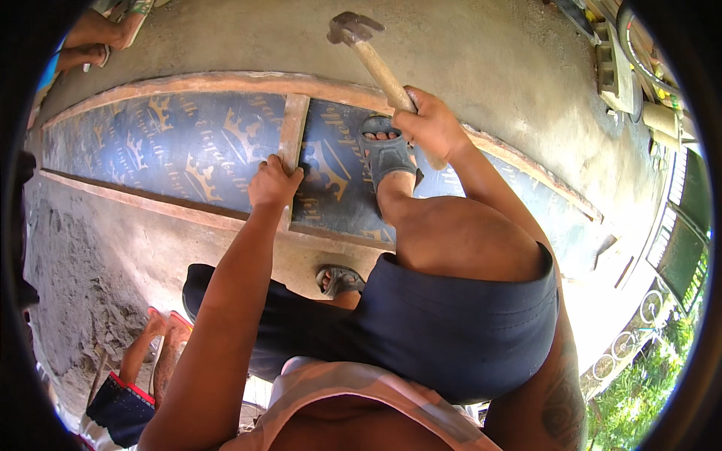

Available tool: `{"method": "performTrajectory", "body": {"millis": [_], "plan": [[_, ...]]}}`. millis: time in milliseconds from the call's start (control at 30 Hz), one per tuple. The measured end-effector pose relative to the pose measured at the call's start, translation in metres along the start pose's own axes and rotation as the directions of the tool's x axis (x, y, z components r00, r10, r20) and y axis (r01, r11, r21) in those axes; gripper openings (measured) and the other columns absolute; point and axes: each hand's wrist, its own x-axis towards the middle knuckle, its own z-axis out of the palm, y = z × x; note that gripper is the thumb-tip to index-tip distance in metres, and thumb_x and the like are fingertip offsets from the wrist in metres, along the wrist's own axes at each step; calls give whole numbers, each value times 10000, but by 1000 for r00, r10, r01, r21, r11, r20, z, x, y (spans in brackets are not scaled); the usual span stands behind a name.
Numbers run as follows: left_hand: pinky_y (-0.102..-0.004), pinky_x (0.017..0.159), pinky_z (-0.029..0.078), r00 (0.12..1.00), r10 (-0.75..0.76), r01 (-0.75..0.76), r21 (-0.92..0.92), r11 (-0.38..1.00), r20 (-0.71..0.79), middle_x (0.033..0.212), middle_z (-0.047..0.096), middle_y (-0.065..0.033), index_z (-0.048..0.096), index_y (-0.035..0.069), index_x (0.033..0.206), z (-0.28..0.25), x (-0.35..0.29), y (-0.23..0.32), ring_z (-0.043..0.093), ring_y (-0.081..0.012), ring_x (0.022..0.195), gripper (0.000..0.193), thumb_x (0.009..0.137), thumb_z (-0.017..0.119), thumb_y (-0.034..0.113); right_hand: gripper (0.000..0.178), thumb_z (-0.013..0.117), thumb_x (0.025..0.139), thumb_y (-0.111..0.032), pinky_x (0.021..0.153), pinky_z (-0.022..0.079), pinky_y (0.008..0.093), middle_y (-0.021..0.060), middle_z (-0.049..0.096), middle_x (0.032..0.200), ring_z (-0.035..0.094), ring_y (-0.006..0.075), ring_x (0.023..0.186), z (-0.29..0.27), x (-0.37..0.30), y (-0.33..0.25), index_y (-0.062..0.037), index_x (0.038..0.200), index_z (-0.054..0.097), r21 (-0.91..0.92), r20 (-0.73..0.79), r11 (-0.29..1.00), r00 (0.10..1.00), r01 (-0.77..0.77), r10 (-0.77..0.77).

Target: The person measures and marks a wooden plank, then uses a circular saw to cut it. Afterward, they position the cut piece onto a larger wooden frame and hammer nails to secure it. The task involves measuring, cutting, and nailing wood components.

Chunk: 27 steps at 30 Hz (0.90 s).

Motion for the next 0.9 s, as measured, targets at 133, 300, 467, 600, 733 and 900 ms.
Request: {"method": "performTrajectory", "body": {"millis": [133,300,467,600,733,900], "plan": [[-488,896,585,1000,4,-4,17,1000,-11,1176,689,-193,617,73,1175,3,1,-1,720,-395,1042,565,864,718,534,330,572,900,-83,598,462,302,52,614,832,559,116,675,5,-3,14,18,1214,602,-94,18,995,999,-32,34],[-491,896,586,1000,15,-15,16,1000,-3,1182,686,-189,607,75,1186,2,-2,-1,721,-397,1041,583,858,728,542,440,628,886,-171,600,501,302,92,737,903,592,105,665,8,-6,9,32,1276,610,-95,63,994,997,-46,52],[-499,887,587,1000,2,-2,15,1000,-20,1155,688,-186,613,79,1158,5,-3,3,722,-394,1038,576,840,756,538,349,602,906,-96,594,461,297,45,612,813,555,116,671,14,-7,0,30,1231,604,-79,89,996,995,-30,37],[-514,873,575,996,75,-79,-87,993,-43,1120,691,-201,629,67,1112,6,1,-13,714,-423,1009,569,826,777,536,435,615,900,-169,593,495,285,85,771,950,580,91,660,6,0,20,39,1282,607,-76,100,997,995,1,6],[-506,843,566,993,112,-118,-175,977,-44,1011,718,-226,651,23,1001,-9,5,-27,714,-418,947,552,808,811,515,451,633,888,-202,607,503,293,86,753,922,570,109,655,7,7,28,43,1267,615,-72,67,997,997,-31,36],[-475,817,568,995,86,-99,-326,940,-54,871,743,-201,670,1,931,-26,5,-30,726,-393,872,542,802,821,505,470,641,869,-210,610,508,318,80,696,852,578,133,651,4,13,49,38,1268,619,-110,-14,990,996,-89,88]]}}
